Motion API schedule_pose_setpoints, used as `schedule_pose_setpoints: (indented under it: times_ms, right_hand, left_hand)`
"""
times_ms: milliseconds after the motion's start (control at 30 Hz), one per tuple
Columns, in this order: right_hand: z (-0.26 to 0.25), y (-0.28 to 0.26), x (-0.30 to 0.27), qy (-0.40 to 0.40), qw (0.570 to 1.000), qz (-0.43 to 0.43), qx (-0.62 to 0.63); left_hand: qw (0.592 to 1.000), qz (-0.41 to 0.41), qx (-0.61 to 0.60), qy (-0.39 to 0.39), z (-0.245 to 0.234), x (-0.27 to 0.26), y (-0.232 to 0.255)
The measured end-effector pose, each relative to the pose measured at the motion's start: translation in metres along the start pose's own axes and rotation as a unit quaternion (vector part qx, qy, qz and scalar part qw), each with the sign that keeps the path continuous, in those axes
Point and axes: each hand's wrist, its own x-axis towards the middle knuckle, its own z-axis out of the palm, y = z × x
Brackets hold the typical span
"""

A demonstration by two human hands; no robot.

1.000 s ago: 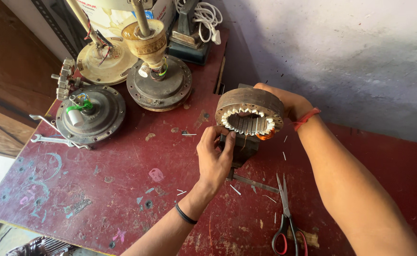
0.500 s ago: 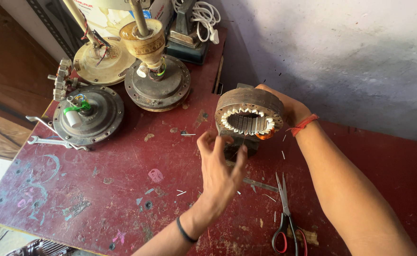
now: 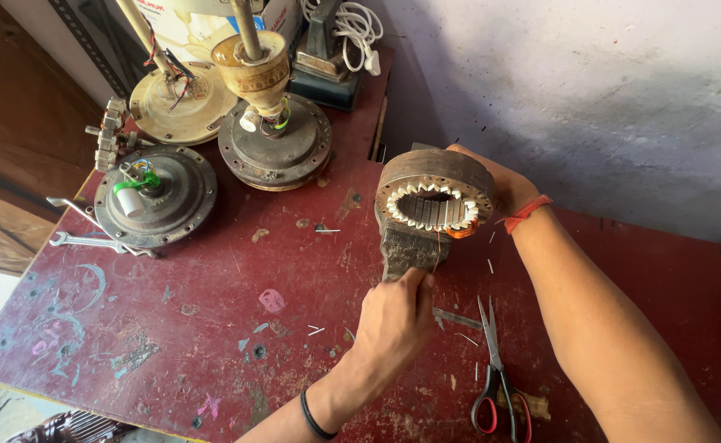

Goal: The person winds copper wire by hand around the slots of a motor stator held in a bench vise. The person repeatedly wraps the wire around the stator teeth, adjusting the stator orientation as needed to continue winding.

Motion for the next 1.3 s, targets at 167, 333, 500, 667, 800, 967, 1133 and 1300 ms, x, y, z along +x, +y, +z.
schedule_pose_setpoints:
  times_ms: [167, 333, 500, 667, 800, 967, 1133, 1300]
  right_hand:
    - [-0.002, 0.0, -0.001, 0.003, 1.0, -0.003, 0.0]
    - [0.001, 0.003, 0.0, -0.001, 1.0, -0.007, 0.004]
    - [-0.001, 0.003, 0.001, -0.005, 1.0, -0.012, 0.007]
    - [-0.003, 0.005, 0.001, -0.014, 1.0, -0.022, 0.01]
    - [-0.005, 0.005, -0.001, -0.021, 0.999, -0.037, 0.018]
    - [0.002, -0.009, -0.009, -0.013, 0.999, -0.047, 0.005]
    - [0.01, -0.024, -0.015, 0.039, 0.998, 0.055, 0.013]
    - [0.0, -0.011, -0.005, 0.016, 0.999, 0.008, -0.048]
  left_hand:
    - [0.999, -0.014, 0.011, -0.036, 0.004, 0.002, -0.012]
    - [0.999, -0.008, 0.012, -0.048, 0.002, -0.005, -0.019]
    - [0.999, 0.011, 0.003, -0.046, -0.005, 0.0, -0.018]
    - [1.0, 0.012, 0.012, -0.021, -0.009, 0.01, -0.009]
    - [0.982, 0.11, 0.077, 0.132, -0.013, 0.011, -0.001]
    - [0.968, 0.111, 0.136, 0.176, -0.019, 0.024, -0.004]
    - [0.973, 0.101, 0.153, 0.14, -0.024, 0.028, -0.006]
    - [0.975, 0.099, 0.151, 0.126, -0.03, 0.032, -0.003]
